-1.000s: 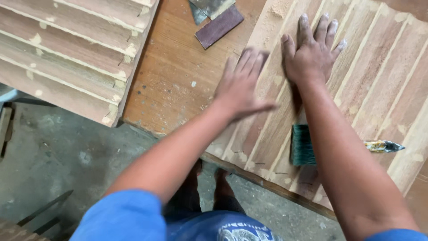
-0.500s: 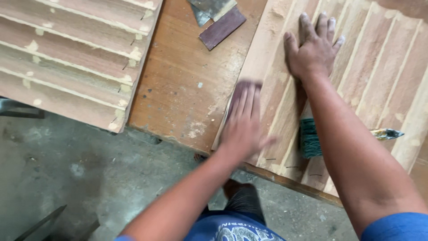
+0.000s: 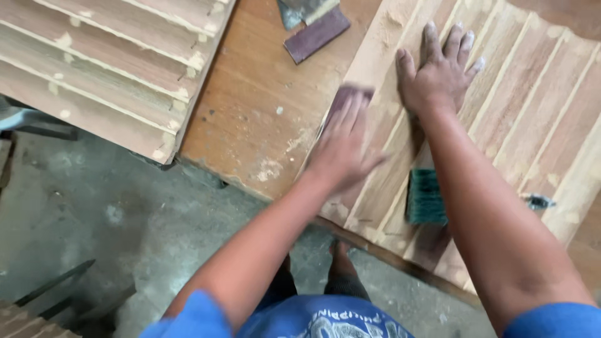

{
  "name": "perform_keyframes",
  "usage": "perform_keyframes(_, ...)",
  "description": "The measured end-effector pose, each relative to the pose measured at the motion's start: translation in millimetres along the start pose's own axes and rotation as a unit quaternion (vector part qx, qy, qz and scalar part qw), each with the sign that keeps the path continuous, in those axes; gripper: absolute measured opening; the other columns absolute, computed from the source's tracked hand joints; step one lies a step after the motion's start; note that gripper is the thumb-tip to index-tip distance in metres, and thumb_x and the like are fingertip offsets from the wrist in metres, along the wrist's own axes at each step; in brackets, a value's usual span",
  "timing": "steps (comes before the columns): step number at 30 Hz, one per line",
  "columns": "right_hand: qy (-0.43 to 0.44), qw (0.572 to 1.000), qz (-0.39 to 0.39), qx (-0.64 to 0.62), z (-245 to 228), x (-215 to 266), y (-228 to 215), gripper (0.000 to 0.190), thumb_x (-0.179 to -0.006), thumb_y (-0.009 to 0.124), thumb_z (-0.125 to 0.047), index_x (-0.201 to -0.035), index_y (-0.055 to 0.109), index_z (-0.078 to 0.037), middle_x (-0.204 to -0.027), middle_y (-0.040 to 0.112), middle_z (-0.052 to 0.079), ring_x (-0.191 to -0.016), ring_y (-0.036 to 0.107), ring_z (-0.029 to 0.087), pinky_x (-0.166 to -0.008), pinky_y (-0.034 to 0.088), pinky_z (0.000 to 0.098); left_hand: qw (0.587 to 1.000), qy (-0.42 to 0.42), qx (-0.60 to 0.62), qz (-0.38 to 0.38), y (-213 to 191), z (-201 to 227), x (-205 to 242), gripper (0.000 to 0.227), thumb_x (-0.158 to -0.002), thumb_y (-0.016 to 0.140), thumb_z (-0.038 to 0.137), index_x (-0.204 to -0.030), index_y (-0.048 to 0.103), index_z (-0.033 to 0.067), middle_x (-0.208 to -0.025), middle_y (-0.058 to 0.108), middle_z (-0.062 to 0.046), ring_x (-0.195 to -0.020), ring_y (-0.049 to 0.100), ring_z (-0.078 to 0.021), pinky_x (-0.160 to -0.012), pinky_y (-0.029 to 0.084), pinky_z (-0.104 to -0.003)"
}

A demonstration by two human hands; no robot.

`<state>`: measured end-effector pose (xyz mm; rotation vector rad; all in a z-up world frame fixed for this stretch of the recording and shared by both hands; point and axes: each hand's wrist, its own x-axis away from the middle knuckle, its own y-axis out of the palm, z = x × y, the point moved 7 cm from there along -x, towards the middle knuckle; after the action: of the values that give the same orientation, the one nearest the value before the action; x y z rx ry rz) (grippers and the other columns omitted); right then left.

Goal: The person sands a wooden board on a workbench using a sanding block, then brushes off dust with a brush. The person repeats the sanding and brushing process multiple times.

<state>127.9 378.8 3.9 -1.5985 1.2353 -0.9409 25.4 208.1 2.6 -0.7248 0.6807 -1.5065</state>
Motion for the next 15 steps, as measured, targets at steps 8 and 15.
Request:
perform_keyframes(8,0.001,1.000,-0.014,0.013,11.7,-1.6,2.4,0.078,-0.098,0.039,-0.067,-0.160,0.037,-0.019,-0.165,0.018,0.025,-0.151,0.006,0.042,-0.114,0.006,0.0722,0.999,-0.024,-0.046,-0.009,6.9,4.8,80.3,0.119,-0.084,0.045,0.082,-0.159,0.016,-0.0056,-0.168,0.018,-0.024,-0.157,0.014,-0.0370,-0.126,0.013,-0.049)
perform_keyframes(15,-0.004,1.000,0.003,0.023,10.4,-2.9,12.5,0.075,-0.098,0.044,-0.067,-0.157,0.044,-0.021,-0.162,0.026,0.026,-0.148,0.017,0.046,-0.111,0.009,0.0742,1.000,-0.003,0.019,0.001,6.0,-16.8,-55.8,0.102,-0.090,0.062,0.068,-0.153,0.031,-0.0058,-0.160,0.035,-0.025,-0.152,0.029,-0.0355,-0.124,0.025,-0.045)
